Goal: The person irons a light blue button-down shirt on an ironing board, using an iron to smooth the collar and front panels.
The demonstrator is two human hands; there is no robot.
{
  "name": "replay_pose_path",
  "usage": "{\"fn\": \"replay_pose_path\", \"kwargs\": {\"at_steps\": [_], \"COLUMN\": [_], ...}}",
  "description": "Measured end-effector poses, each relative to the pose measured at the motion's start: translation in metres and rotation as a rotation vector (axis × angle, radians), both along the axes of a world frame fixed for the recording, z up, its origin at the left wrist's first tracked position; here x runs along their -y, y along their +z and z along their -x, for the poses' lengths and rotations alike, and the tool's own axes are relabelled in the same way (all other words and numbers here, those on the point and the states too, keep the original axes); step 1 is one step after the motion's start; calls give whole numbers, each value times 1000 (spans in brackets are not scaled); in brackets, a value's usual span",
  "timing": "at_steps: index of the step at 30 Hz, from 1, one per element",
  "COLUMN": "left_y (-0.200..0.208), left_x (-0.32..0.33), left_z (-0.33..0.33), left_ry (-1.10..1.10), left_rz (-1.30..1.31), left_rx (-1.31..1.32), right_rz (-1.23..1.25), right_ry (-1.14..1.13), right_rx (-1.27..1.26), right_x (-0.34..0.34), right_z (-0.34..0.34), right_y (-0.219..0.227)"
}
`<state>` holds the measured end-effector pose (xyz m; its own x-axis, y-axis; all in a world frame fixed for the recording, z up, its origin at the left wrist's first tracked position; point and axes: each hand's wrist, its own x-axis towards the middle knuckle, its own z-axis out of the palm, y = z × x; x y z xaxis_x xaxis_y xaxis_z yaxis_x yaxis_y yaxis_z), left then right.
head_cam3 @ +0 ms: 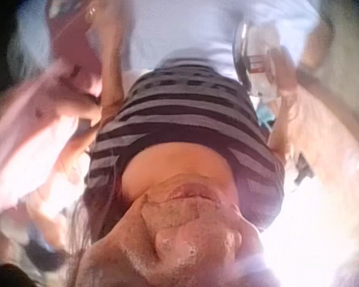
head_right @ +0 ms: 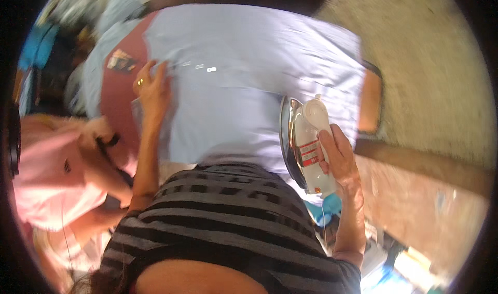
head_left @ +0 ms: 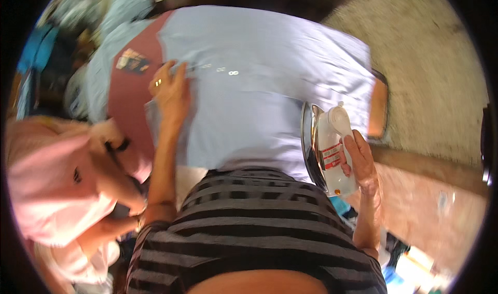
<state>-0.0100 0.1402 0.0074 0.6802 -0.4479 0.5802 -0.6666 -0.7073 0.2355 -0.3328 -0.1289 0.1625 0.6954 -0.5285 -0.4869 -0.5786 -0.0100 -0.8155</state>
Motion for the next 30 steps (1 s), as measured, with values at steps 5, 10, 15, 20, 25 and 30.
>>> {"fn": "replay_pose_path", "kwargs": {"at_steps": [5, 10, 15, 20, 25, 30], "left_y": [-17, -11, -4, -11, -17, -14], "left_x": [4, 14, 17, 17, 18, 6], "left_z": [33, 40, 42, 38, 42, 61], "left_ry": [-242, -265, -274, -236, -224, -176], "left_rz": [7, 62, 106, 147, 148, 113], "left_rx": [-210, -248, -210, -135, -105, -159], "right_rz": [268, 402, 431, 214, 822, 1350], "right_ry": [-302, -401, -278, -411, -289, -204], "right_rx": [-51, -60, -42, 55, -23, 234], "right_x": [72, 172, 268, 314, 326, 197], "right_z": [76, 99, 106, 98, 104, 14], "right_y": [15, -19, -64, -93, -104, -125]}}
